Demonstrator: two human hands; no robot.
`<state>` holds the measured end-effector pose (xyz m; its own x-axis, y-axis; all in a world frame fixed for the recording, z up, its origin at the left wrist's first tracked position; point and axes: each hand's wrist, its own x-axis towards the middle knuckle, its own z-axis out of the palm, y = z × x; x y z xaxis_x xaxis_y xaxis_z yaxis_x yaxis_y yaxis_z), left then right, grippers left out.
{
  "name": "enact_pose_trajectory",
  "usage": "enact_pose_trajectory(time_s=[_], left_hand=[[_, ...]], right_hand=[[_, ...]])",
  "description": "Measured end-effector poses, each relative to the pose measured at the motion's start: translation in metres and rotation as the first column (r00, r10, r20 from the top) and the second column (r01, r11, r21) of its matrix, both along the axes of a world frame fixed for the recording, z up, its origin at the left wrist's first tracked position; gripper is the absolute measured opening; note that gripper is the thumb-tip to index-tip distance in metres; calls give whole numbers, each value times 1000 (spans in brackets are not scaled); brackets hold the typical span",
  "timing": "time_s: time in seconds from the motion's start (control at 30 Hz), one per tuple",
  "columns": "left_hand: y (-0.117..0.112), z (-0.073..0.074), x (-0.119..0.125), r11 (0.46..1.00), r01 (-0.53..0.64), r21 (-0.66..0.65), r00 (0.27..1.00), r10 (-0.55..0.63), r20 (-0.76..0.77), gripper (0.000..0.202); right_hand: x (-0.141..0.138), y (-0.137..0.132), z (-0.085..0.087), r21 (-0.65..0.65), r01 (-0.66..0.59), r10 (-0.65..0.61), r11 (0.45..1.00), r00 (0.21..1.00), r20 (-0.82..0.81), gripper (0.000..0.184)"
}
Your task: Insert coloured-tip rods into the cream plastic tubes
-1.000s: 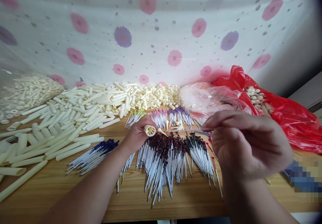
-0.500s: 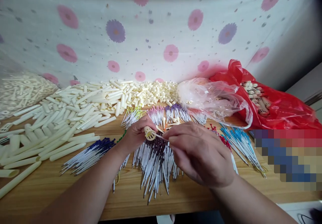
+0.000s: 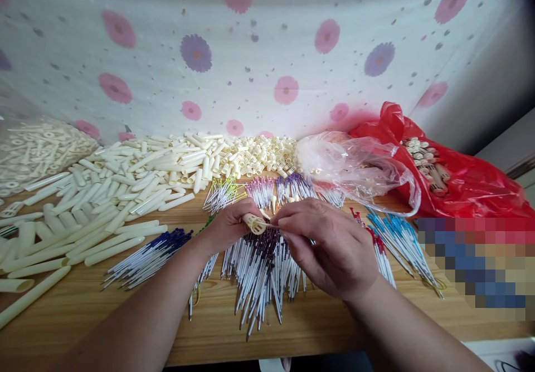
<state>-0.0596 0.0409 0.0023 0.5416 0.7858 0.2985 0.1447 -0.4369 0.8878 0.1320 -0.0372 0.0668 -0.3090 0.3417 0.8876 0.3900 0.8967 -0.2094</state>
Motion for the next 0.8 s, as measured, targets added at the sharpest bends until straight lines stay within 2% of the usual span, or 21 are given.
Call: enact_pose_trajectory(time_s=[0.17,0.3,0.4,0.5,0.8], left_hand=[[-1,3,1,999,33,-7,999,-33,-13,25],[3,0,-3,999,6,40,999,-5,-33,27],[5,-1,-8,994,-5,106,999,10,-48,45],[5,1,-11,982,-38,185,997,50,-58,52],[6,-1,-10,915,-164,369,969,219,-113,47]], right_hand=[[-2,0,-4,106,34,-41,994,997,65,21],[-6,7,-9,-40,32,-32,999,999,14,15],[-7,17,-14,-142,91,-92,986,996,1,10],[-7,27,-19,-182,139,-144,973,989,-15,6],[-4,37,-29,-221,122,-120,968,993,24,7]])
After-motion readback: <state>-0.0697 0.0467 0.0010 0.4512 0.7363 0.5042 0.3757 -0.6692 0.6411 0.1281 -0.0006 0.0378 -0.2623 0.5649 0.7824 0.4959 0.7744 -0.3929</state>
